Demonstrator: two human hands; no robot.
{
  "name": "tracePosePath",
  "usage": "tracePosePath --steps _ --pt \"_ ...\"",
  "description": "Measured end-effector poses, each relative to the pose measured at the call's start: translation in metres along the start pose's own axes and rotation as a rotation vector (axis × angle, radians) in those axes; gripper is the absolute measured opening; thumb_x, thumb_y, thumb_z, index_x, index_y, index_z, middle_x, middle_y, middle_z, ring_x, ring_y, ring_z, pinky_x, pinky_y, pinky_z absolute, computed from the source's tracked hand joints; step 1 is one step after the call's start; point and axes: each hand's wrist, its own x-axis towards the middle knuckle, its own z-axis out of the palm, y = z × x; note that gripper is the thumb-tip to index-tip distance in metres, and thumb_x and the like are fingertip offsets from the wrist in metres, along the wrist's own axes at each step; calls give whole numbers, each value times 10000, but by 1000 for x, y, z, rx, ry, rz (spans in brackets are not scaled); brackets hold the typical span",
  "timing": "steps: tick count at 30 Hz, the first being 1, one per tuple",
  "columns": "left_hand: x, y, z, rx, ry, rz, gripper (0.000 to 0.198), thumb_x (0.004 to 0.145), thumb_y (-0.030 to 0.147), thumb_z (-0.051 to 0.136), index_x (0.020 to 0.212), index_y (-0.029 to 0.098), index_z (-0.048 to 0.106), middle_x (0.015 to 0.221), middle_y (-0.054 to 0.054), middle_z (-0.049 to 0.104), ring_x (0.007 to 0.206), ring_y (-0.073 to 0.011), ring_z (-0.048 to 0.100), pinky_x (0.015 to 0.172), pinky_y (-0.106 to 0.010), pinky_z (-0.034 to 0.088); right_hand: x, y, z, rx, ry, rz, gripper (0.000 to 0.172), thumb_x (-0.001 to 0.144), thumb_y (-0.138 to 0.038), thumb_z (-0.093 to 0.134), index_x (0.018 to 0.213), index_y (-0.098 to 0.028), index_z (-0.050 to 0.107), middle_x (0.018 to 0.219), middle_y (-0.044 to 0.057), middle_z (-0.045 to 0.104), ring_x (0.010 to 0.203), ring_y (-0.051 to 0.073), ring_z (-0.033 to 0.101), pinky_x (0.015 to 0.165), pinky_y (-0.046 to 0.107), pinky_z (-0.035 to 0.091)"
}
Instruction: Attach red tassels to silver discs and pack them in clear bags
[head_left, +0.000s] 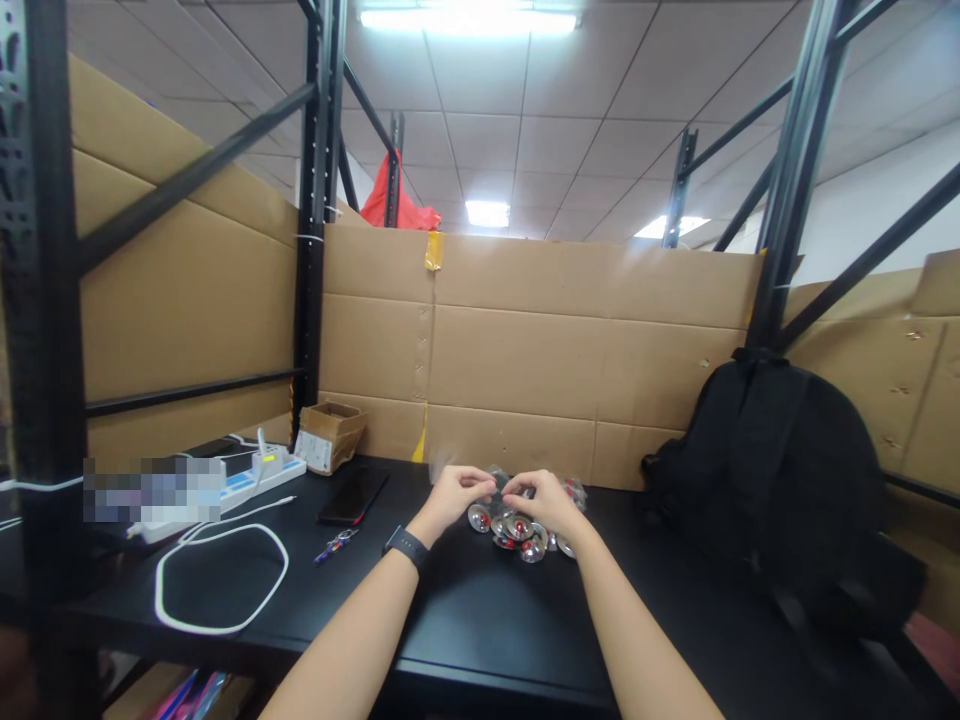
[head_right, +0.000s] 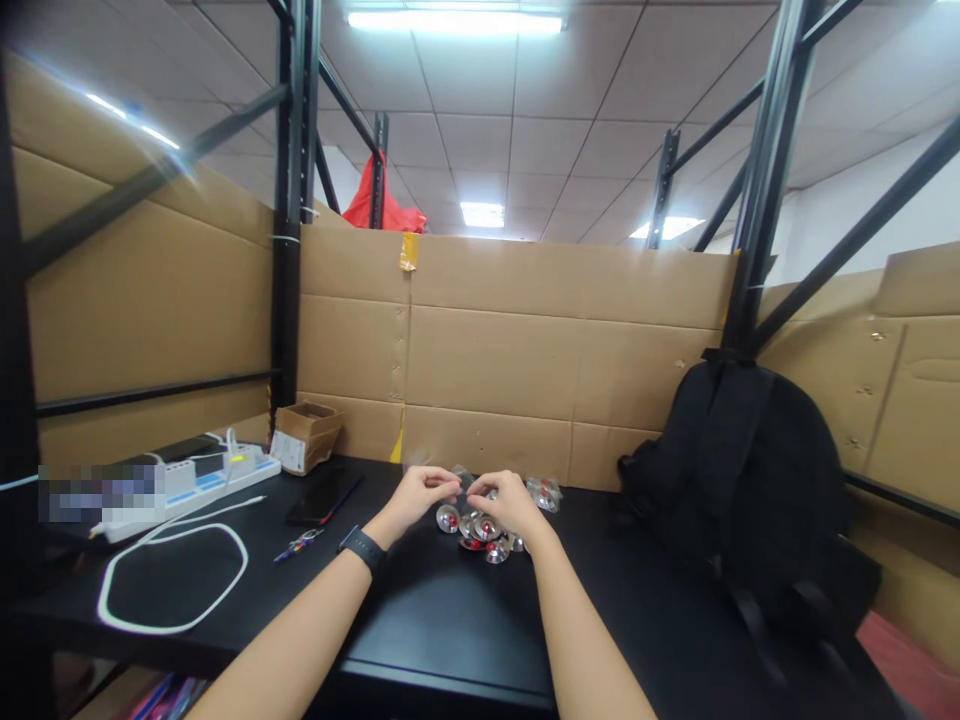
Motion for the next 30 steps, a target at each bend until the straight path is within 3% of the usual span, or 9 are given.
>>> tracePosePath --steps 15,17,20,23,26,30 --pt "3 3 -10 37 87 30 408 686 464 798 891 112 768 866 -130 773 790 -238 723 796 -354 563 2 6 2 14 51 -47 227 855 -344 608 929 -213 778 899 57 780 875 240 721 849 361 535" --pt "5 3 -17 81 156 40 390 742 463 745 912 113 760 901 -130 772 845 -242 720 815 -344 554 5 7 2 2 66 -25 229 855 -334 600 936 -208 775 906 58 779 881 238 723 853 355 539" --pt "5 1 -39 228 396 56 372 871 447 572 987 127 723 991 -122 761 935 -230 707 856 -327 535 15 12 2 -104 142 103 204 836 -290 606 924 -208 770 931 62 777 896 234 720 859 342 540" --pt "3 -7 -69 617 554 -14 292 902 340 501 1074 187 680 1078 -88 744 1004 -212 688 932 -323 492 30 19 5 -252 178 259 193 831 -238 607 951 -212 756 965 57 770 935 217 709 881 308 524" --pt "2 -22 -89 896 490 -193 428 848 269 552 1272 207 559 1220 -100 696 1148 -246 639 977 -357 461 51 21 17 -432 107 339 241 828 -187 602 1026 -232 731 1020 50 757 999 209 688 904 288 497" --pt "5 -42 -92 1073 270 -407 689 786 353 624 1424 215 404 1350 -160 612 1270 -347 552 990 -458 435 81 15 47 -688 -7 398 267 861 -212 575 1099 -235 692 1146 118 700 1064 268 659 875 346 493"
